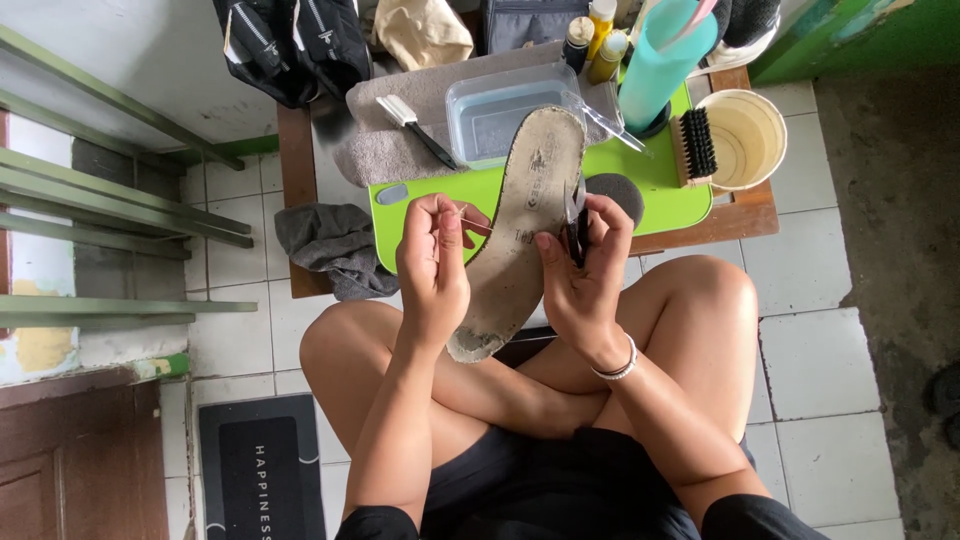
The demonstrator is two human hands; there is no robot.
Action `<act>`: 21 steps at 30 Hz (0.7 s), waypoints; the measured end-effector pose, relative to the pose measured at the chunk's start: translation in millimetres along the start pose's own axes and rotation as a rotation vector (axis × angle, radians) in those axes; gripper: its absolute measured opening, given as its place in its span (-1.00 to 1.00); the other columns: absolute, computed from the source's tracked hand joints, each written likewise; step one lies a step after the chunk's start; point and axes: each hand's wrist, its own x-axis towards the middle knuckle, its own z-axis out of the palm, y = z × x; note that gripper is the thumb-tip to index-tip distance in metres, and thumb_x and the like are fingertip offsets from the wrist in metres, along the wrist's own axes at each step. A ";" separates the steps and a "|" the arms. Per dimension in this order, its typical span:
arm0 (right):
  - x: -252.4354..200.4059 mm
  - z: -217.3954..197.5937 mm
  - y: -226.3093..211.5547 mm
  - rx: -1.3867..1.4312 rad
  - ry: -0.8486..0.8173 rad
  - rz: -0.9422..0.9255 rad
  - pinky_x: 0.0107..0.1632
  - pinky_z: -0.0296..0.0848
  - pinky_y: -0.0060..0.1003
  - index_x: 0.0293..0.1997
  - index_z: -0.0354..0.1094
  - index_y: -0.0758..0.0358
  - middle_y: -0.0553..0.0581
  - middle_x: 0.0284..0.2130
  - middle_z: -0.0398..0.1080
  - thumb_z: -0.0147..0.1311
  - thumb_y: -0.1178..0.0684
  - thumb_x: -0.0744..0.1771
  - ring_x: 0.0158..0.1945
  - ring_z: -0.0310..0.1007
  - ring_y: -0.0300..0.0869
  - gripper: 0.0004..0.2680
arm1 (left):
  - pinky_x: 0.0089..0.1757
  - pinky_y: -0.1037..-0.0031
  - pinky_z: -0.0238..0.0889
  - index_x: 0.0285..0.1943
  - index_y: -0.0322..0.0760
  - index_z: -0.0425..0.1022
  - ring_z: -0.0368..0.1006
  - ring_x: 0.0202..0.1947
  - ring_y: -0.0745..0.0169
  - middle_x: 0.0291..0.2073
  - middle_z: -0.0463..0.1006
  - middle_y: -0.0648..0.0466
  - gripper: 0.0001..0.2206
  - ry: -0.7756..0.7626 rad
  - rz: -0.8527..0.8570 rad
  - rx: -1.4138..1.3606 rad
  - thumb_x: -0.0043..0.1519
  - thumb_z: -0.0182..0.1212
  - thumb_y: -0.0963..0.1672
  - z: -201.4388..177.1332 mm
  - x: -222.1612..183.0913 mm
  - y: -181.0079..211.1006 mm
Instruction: Trimming the edges of a shoe insole using a pair of small scissors to achieve the desired shape.
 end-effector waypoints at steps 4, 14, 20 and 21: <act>2.1 -1.2 -0.6 -0.019 0.016 -0.002 -0.13 0.29 -0.33 0.34 -0.08 0.39 0.21 -0.21 0.30 0.03 0.32 0.41 -0.30 0.32 -0.21 -0.63 | -0.28 0.46 0.43 -0.08 -0.32 0.28 0.58 -0.28 0.14 -0.33 0.58 -0.09 -0.86 -0.001 -0.011 0.015 0.48 -0.16 -0.15 1.4 -1.0 4.4; -2.4 -6.7 11.2 -0.050 -0.023 0.058 -0.12 0.41 -0.35 0.31 -0.02 0.43 0.17 -0.28 0.22 0.05 0.33 0.40 -0.28 0.32 -0.22 -0.65 | -0.25 0.52 0.40 -0.12 -0.30 0.28 0.43 -0.31 0.31 -0.39 0.47 0.02 -0.86 0.078 0.014 0.019 0.47 -0.17 -0.17 6.4 -3.7 0.8; -2.3 -8.6 11.1 -0.177 -0.083 0.053 -0.24 0.48 -0.22 0.27 0.11 0.46 0.22 -0.36 0.26 0.14 0.29 0.38 -0.36 0.36 -0.13 -0.67 | -0.25 0.48 0.41 -0.16 -0.32 0.31 0.43 -0.40 0.20 -0.43 0.39 0.05 -0.85 0.171 0.200 0.297 0.45 -0.14 -0.21 11.1 -3.3 1.2; -3.0 -8.1 8.4 -0.239 -0.101 0.037 -0.29 0.47 -0.20 0.25 0.16 0.45 0.21 -0.38 0.29 0.15 0.27 0.37 -0.38 0.41 -0.10 -0.68 | -0.24 0.49 0.41 -0.16 -0.31 0.32 0.43 -0.41 0.20 -0.44 0.37 0.08 -0.86 0.189 0.236 0.359 0.45 -0.14 -0.21 10.8 -4.6 -0.6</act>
